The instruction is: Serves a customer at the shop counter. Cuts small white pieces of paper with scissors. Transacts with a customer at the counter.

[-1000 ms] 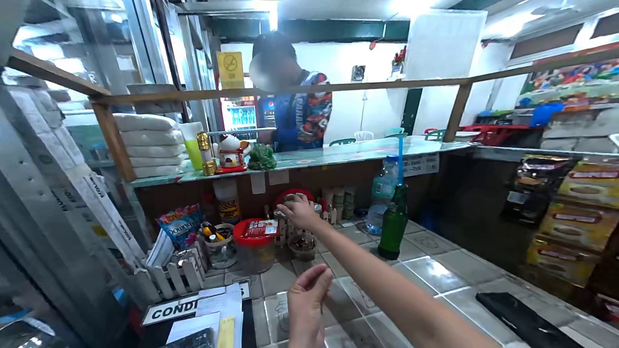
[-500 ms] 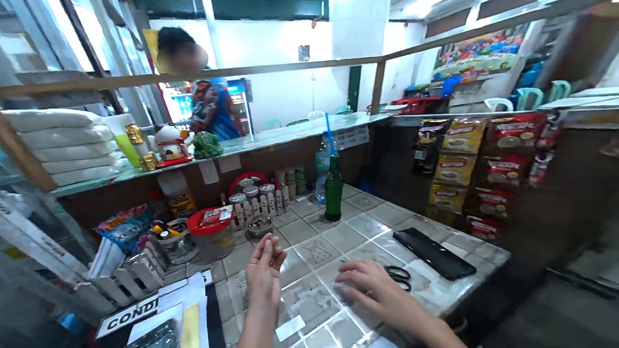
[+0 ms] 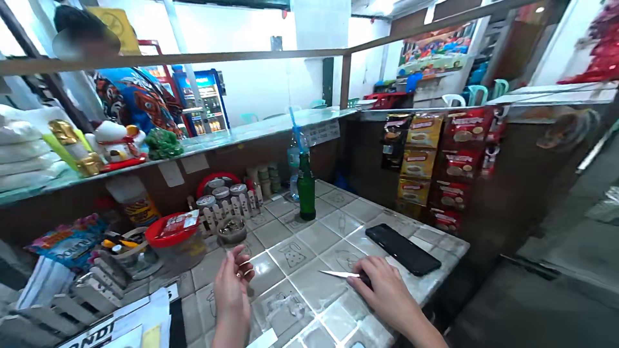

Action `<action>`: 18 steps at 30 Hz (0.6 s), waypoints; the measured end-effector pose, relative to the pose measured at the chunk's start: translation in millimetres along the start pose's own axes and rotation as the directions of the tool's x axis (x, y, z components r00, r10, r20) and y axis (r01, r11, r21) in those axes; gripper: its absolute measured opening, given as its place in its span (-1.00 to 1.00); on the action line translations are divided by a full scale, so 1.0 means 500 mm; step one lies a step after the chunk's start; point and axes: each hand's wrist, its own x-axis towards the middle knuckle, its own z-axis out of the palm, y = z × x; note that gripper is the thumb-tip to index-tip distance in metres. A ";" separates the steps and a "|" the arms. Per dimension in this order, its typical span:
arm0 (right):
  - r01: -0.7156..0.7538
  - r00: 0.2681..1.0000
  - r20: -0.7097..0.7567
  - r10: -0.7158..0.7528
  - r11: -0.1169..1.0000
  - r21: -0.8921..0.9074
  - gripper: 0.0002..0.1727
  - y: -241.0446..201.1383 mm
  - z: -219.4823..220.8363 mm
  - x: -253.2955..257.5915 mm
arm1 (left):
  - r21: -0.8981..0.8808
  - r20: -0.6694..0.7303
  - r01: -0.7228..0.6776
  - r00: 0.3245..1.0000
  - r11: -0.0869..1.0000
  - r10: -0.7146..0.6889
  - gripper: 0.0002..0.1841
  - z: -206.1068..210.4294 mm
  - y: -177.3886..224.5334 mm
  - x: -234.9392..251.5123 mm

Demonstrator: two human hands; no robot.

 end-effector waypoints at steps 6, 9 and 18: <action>0.170 0.984 -0.010 -0.176 0.930 0.325 -0.60 -0.008 0.006 0.003 | 0.215 0.208 -0.121 0.975 0.969 0.076 -0.65 -0.009 -0.014 0.008; 0.232 0.965 0.026 -0.263 0.890 0.392 -0.61 -0.081 -0.021 0.081 | 0.272 0.188 -0.102 0.981 0.957 0.051 -0.65 -0.008 -0.027 0.019; 0.794 0.595 -0.339 -0.729 0.599 0.104 -0.77 -0.415 -0.020 0.313 | 0.313 0.137 -0.062 0.990 0.948 0.020 -0.64 -0.014 -0.057 0.032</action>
